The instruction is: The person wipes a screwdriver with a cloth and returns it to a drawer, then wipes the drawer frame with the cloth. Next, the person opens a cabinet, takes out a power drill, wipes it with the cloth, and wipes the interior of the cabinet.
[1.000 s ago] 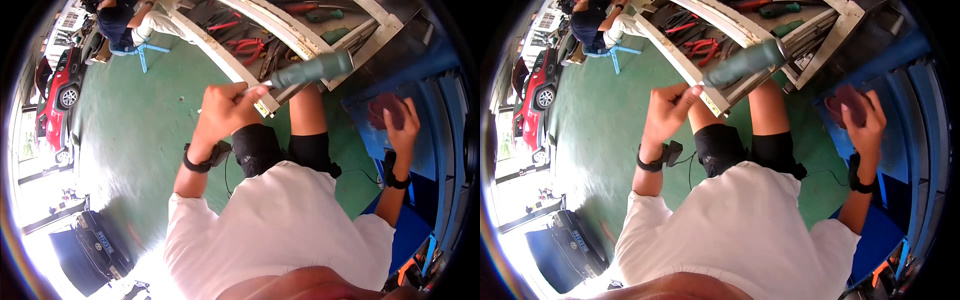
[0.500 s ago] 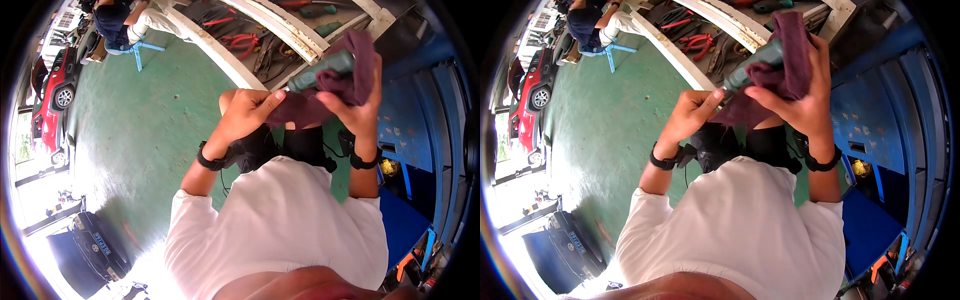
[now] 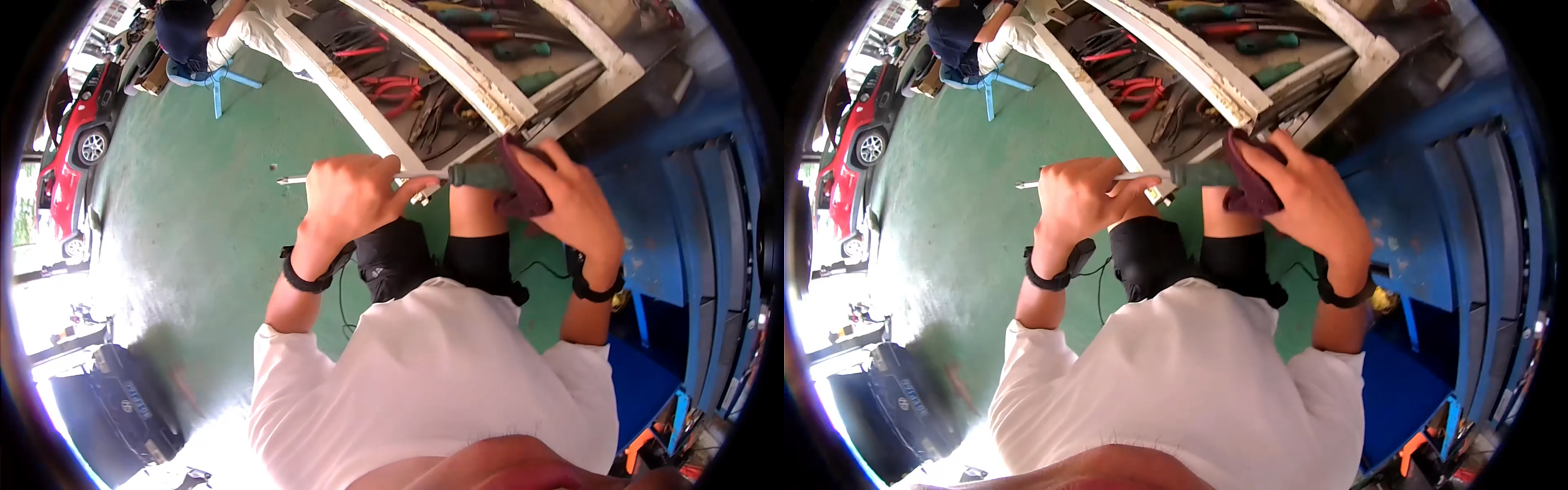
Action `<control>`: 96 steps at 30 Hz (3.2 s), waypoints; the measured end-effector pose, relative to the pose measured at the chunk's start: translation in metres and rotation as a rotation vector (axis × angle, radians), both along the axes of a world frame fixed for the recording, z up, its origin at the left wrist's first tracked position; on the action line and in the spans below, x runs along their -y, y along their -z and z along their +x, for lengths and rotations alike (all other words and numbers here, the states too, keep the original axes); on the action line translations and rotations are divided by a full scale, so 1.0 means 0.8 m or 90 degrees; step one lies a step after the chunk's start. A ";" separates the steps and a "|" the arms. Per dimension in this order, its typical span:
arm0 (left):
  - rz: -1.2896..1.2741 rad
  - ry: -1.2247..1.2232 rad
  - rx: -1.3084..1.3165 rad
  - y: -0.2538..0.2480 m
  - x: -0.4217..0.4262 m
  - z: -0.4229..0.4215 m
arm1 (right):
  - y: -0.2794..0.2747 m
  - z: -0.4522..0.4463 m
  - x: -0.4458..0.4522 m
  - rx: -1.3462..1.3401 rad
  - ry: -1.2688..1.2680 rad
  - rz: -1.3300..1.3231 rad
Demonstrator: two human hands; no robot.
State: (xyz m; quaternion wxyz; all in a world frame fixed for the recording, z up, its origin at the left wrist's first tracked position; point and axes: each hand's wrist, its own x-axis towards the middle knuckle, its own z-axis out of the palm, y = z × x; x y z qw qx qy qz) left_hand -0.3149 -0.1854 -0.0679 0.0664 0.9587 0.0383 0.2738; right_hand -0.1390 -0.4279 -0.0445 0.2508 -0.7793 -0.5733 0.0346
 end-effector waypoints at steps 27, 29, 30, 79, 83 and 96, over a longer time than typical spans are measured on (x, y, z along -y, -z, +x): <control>0.106 0.121 0.154 0.045 -0.021 0.037 | 0.048 0.007 0.018 -0.101 0.111 0.258; 0.110 0.109 0.179 0.048 -0.025 0.036 | 0.063 0.011 0.020 -0.104 0.103 0.244; 0.121 0.118 0.194 0.046 -0.028 0.036 | 0.077 0.014 0.017 -0.267 0.180 0.332; -1.180 0.114 0.046 0.071 0.039 0.002 | 0.082 -0.090 -0.149 0.116 0.073 0.300; -1.218 0.068 0.139 0.070 0.040 0.000 | 0.071 -0.089 -0.149 0.171 -0.030 0.246; -0.934 -0.153 0.139 0.100 -0.023 -0.057 | 0.093 -0.031 -0.090 -0.514 0.252 0.532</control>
